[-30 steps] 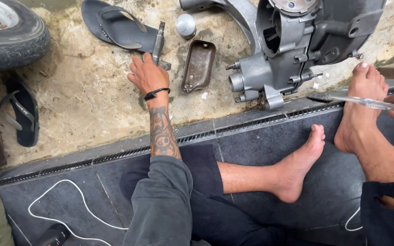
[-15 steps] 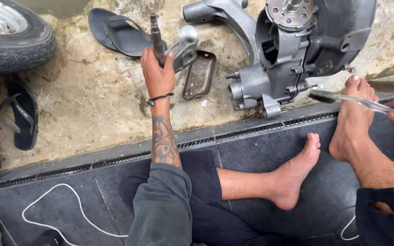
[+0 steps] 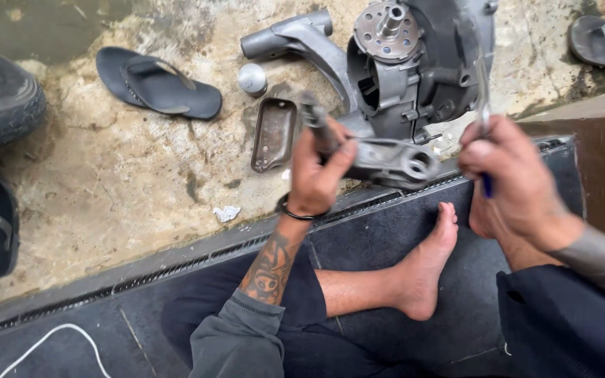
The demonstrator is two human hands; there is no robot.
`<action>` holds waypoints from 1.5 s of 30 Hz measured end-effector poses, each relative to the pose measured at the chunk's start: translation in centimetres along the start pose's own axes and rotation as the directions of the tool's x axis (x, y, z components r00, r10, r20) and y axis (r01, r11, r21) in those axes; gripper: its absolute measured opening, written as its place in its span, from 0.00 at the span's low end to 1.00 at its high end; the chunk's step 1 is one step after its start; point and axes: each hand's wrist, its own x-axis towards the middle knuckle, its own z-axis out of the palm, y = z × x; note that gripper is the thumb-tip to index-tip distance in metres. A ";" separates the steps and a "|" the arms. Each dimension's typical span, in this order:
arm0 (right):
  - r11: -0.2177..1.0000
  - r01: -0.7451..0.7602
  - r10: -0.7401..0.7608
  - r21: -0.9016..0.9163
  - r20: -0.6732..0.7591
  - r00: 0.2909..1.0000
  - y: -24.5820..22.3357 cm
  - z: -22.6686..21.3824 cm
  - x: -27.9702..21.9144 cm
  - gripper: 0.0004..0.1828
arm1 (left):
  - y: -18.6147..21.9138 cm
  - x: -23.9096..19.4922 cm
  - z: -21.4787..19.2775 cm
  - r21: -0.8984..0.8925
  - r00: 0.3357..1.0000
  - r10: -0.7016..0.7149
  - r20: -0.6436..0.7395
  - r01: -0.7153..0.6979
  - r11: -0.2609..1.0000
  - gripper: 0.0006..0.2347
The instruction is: Cleaning a motorcycle engine casing by scraping and brushing off residue
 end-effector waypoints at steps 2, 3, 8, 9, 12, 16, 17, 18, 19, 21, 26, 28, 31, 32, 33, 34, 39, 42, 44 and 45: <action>0.644 0.399 -0.358 -0.653 0.203 0.911 2.0 1.3 -0.1 0.19 | 0.3 -1.4 1.5 -0.020 0.992 -0.125 0.030 0.126 0.992 0.07; 0.645 0.408 -0.355 -0.645 0.220 0.909 3.0 1.1 -0.2 0.19 | 0.9 -1.5 2.0 -0.010 0.991 -0.130 0.015 0.130 0.991 0.07; 0.481 0.497 -0.471 -0.722 0.266 0.841 7.5 -0.6 1.0 0.14 | 3.2 -1.3 3.1 0.117 0.989 -0.002 0.149 -0.016 0.993 0.13; 0.478 0.503 -0.469 -0.720 0.275 0.839 6.2 -0.4 0.3 0.14 | 3.0 -1.4 3.0 0.119 0.990 -0.003 0.141 -0.014 0.993 0.13; 0.970 -0.232 0.242 -0.069 0.313 0.918 2.9 0.0 -1.3 0.14 | 2.6 -1.4 2.7 0.070 0.986 -0.054 0.158 0.044 0.997 0.10; 0.951 -0.308 0.306 -0.033 0.248 0.919 0.2 1.5 -2.5 0.12 | 2.1 -0.9 1.8 -0.002 0.985 -0.036 0.169 0.037 0.999 0.10; 0.961 -0.271 0.275 -0.049 0.216 0.937 -0.5 2.1 -2.9 0.14 | 1.9 -0.7 1.6 -0.052 0.985 0.003 0.171 0.006 0.999 0.10; 0.962 -0.270 0.272 -0.042 0.206 0.940 0.2 2.3 -2.9 0.14 | 0.7 -0.9 1.5 -0.056 0.983 0.005 0.182 0.005 0.998 0.10; 0.991 -0.132 0.124 0.024 0.203 0.971 0.8 2.5 -2.7 0.14 | -0.6 -0.9 1.5 -0.167 0.992 -0.011 0.123 0.031 0.986 0.15; 0.996 0.021 -0.037 0.087 0.181 0.983 1.0 3.2 -2.5 0.15 | -2.8 -1.3 2.2 -0.282 0.997 -0.024 0.076 0.045 0.958 0.20; 0.938 -0.094 0.004 0.334 0.260 0.966 0.4 4.8 -1.7 0.12 | -3.4 -2.0 3.9 -0.946 0.963 -0.229 0.145 0.202 0.253 0.16; 0.931 -0.114 0.024 0.346 0.253 0.967 0.2 5.3 -2.0 0.11 | -4.0 -2.5 4.5 -0.948 0.949 -0.282 0.143 0.212 0.236 0.17; 0.997 -0.019 -0.005 0.072 0.322 0.947 1.0 4.8 -1.5 0.14 | -4.6 -3.0 4.8 -0.954 0.916 -0.393 0.079 0.183 0.236 0.20; 0.971 0.126 -0.037 -0.202 0.395 0.918 1.4 4.3 -1.2 0.20 | -4.7 -3.1 4.8 -0.955 0.893 -0.448 0.033 0.161 0.250 0.20; 0.971 0.129 -0.040 -0.201 0.397 0.917 0.4 4.6 -1.4 0.20 | -4.7 -3.2 4.2 -0.954 0.894 -0.446 0.030 0.158 0.253 0.20; 0.951 0.219 -0.092 -0.217 0.478 0.874 -0.6 4.9 -1.7 0.19 | -4.7 -3.3 3.7 -0.944 0.855 -0.490 0.172 0.285 0.166 0.24; 0.876 0.472 -0.368 -0.103 0.489 0.791 2.3 1.1 0.4 0.09 | -3.3 -2.2 2.0 -0.921 0.744 -0.621 0.248 0.380 0.087 0.29; 0.663 0.587 -0.368 -0.465 0.480 0.796 3.2 -1.6 2.4 0.19 | -3.3 -1.6 1.5 -0.916 0.802 -0.489 0.344 0.400 0.011 0.29; 0.431 0.645 -0.239 -0.631 0.609 0.756 2.7 -1.8 3.2 0.23 | -3.7 -1.5 1.3 -0.927 0.871 -0.343 0.351 0.375 0.005 0.26; 0.433 0.643 -0.238 -0.632 0.608 0.758 1.5 -1.1 2.8 0.23 | -3.7 -1.4 1.1 -0.926 0.870 -0.344 0.352 0.376 0.003 0.26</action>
